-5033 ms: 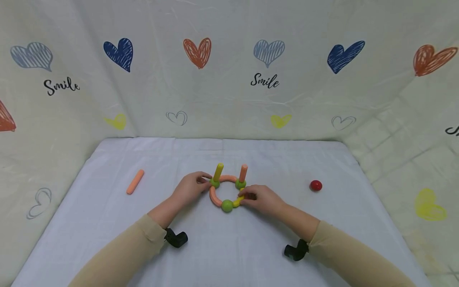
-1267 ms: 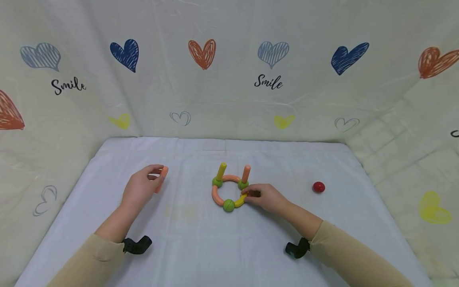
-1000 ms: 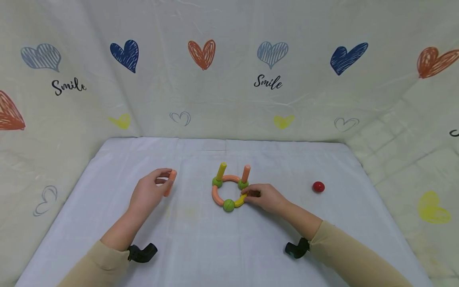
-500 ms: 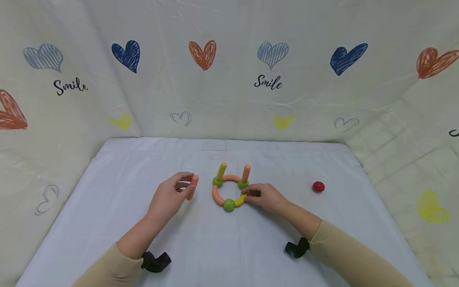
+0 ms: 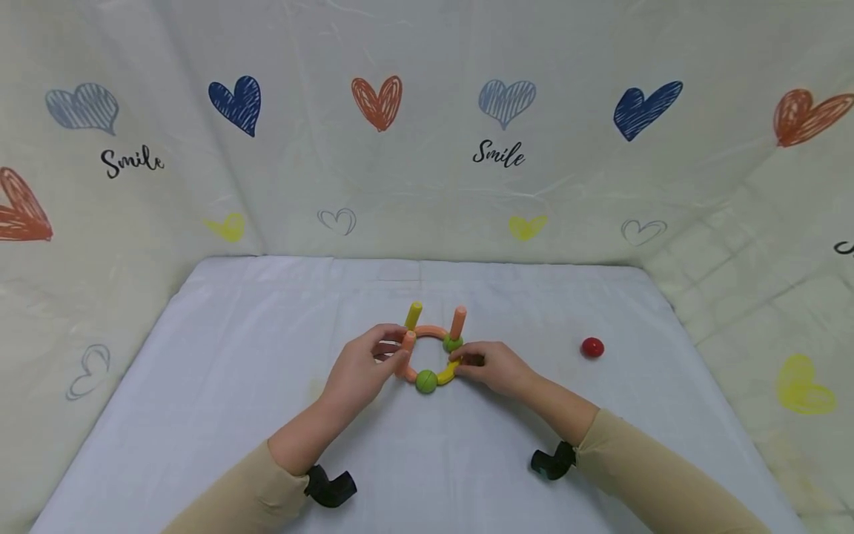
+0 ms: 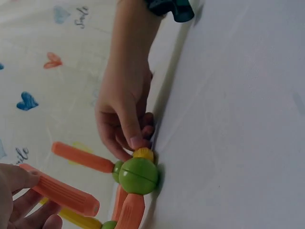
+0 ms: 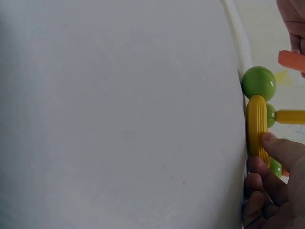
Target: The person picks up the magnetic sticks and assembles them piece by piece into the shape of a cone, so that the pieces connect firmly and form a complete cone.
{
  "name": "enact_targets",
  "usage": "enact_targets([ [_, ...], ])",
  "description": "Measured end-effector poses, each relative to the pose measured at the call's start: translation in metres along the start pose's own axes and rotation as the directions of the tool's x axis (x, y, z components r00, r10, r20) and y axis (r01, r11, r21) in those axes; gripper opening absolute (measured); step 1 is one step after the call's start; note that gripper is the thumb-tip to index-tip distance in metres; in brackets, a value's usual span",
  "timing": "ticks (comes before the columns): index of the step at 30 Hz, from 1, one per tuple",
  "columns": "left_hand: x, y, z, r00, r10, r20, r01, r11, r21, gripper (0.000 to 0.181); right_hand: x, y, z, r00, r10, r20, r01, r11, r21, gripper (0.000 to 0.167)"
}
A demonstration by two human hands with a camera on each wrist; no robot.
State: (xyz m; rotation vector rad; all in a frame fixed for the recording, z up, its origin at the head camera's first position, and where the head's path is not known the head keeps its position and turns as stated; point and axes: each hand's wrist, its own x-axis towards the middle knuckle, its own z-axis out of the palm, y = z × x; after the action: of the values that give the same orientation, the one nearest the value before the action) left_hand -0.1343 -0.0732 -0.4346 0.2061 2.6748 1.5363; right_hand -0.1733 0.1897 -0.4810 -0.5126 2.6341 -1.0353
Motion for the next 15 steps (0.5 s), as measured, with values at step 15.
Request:
enact_targets([
  [15, 0.007, 0.003, 0.027, 0.995, 0.032, 0.099, -0.017, 0.989, -0.148, 0.030, 0.000, 0.001, 0.000, 1.000, 0.005, -0.001, -0.005, 1.000, 0.017, 0.019],
])
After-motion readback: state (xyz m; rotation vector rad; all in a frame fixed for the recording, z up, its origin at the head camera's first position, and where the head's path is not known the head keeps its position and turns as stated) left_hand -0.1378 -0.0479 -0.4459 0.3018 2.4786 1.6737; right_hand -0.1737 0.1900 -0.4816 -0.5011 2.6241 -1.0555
